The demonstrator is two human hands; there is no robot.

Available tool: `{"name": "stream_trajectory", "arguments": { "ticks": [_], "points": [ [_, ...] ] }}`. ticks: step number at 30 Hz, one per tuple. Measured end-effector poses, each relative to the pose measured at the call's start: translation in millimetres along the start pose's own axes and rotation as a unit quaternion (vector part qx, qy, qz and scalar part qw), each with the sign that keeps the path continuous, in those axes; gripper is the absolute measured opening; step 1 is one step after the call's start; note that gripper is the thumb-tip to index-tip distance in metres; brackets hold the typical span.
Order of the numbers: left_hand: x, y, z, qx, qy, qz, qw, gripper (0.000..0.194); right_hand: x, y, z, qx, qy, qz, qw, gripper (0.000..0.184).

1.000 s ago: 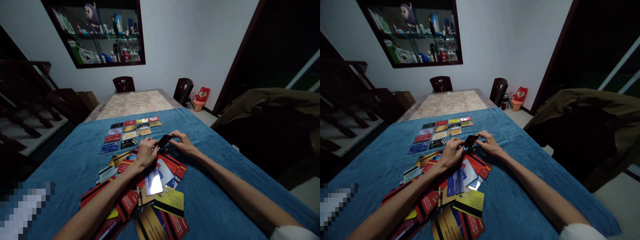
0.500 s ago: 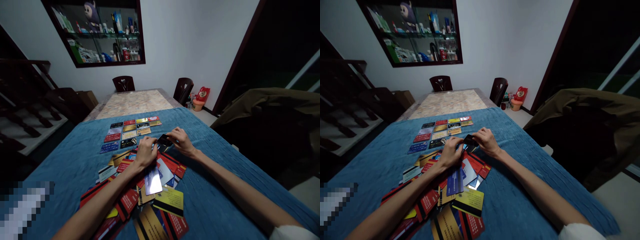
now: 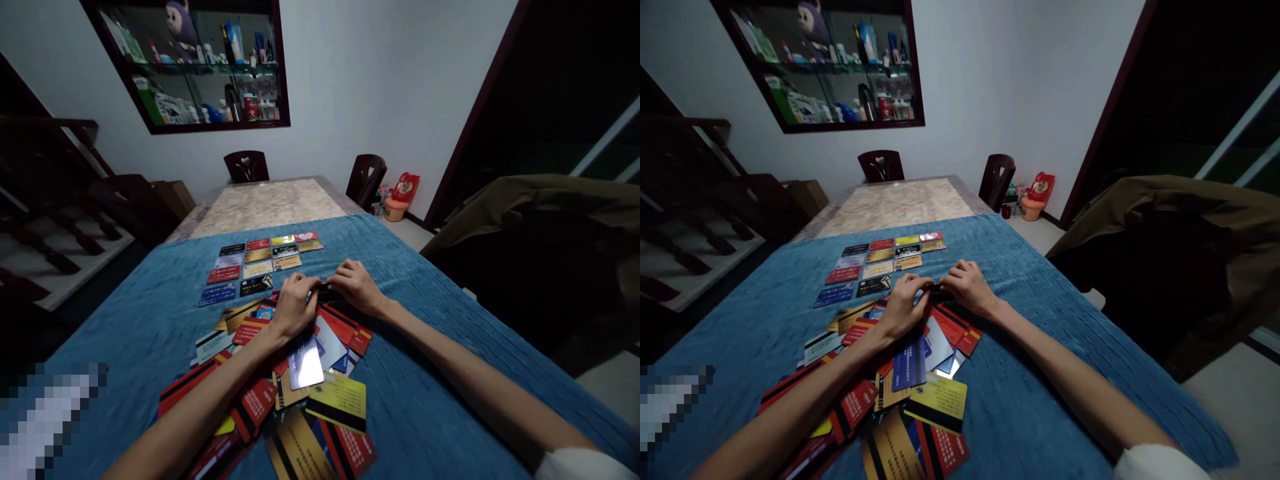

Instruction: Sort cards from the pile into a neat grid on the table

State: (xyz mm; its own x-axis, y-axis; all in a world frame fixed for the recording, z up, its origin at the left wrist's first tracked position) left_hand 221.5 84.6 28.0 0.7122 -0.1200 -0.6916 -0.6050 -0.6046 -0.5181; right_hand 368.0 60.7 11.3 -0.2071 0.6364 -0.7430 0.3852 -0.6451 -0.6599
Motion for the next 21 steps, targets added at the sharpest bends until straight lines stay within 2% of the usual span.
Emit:
{"name": "stream_trajectory", "arguments": {
  "ticks": [10,16,21],
  "points": [
    [7.3,2.0,2.8,-0.024,-0.021,0.037,0.999,0.023,2.5,2.3,3.2,-0.013,0.01,0.01,1.0,0.02],
    [-0.5,-1.4,9.9,-0.036,-0.013,0.007,0.999,0.025,1.5,5.4,3.4,-0.035,0.025,0.026,0.999,0.034],
    [-4.6,-3.2,17.1,-0.044,-0.005,-0.018,0.999,0.024,2.6,7.3,-2.3,-0.023,0.029,0.026,0.999,0.045]
  ]
}}
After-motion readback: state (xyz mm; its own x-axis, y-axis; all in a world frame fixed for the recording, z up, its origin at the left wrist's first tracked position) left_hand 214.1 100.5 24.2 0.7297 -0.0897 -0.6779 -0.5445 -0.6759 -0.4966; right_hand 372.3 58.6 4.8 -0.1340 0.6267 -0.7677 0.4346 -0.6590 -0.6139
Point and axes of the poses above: each hand's wrist, its own y-axis away from the middle knuckle, its own x-axis out of the palm, z = x × y, the point moved 6 cm from there along -y, towards the middle knuckle, and after that the axes turned 11 degrees about y, right-handed, at the moved point
